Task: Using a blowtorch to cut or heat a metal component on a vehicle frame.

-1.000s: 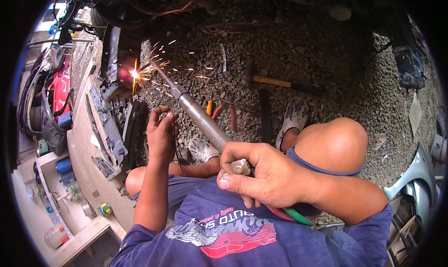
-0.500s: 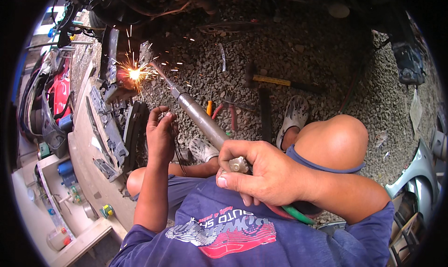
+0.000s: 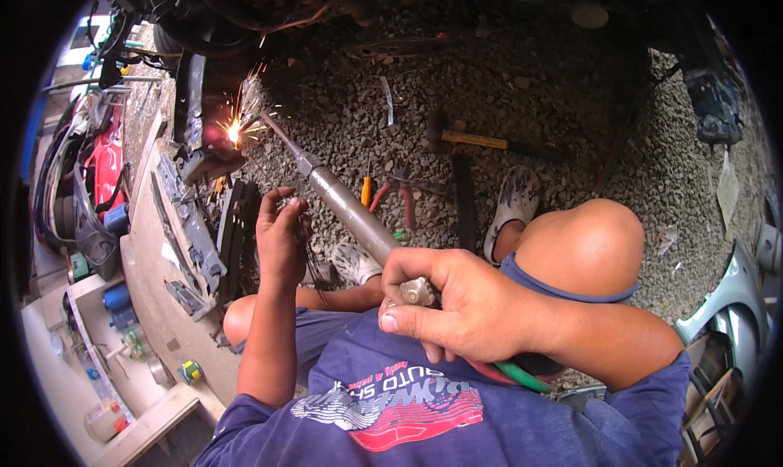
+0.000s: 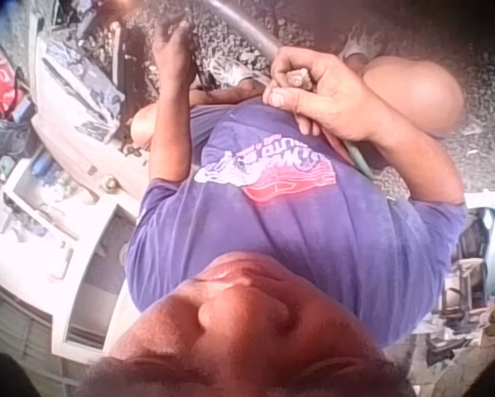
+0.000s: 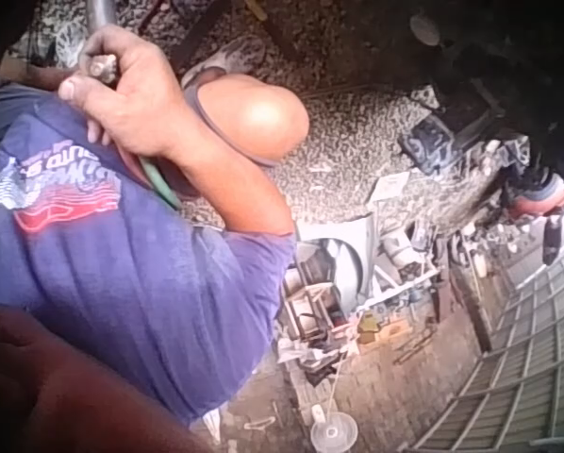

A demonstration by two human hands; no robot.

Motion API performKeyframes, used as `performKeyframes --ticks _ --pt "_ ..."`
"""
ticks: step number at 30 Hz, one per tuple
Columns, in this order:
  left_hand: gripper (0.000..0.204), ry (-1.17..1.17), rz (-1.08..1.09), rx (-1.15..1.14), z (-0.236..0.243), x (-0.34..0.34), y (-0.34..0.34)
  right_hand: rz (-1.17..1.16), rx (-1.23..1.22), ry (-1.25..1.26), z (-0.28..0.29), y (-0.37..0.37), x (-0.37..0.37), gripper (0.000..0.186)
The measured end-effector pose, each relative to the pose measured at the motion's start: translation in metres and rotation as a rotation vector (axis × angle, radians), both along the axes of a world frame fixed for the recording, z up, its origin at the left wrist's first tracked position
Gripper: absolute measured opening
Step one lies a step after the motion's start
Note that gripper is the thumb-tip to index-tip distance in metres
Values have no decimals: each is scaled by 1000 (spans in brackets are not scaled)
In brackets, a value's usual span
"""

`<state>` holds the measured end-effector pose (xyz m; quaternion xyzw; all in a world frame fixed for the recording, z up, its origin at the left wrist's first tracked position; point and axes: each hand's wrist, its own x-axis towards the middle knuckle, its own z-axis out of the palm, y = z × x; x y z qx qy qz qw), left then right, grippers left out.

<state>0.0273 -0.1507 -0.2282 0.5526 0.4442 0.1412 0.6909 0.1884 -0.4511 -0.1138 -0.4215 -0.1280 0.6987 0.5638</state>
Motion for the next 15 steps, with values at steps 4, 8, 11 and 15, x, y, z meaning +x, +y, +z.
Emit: performKeyframes --ticks 4,8,11,15 --pt "28 6 4 5 2 1 -2 -37 22 -2 -2 -3 -4 19" --pt "28 -10 4 8 1 1 -1 -33 24 -1 -2 -3 -3 20" --pt "28 -20 17 3 1 2 0 2 11 12 -3 -2 -1 16" --pt "28 -13 23 6 1 3 0 -17 21 1 -2 -2 -3 18"
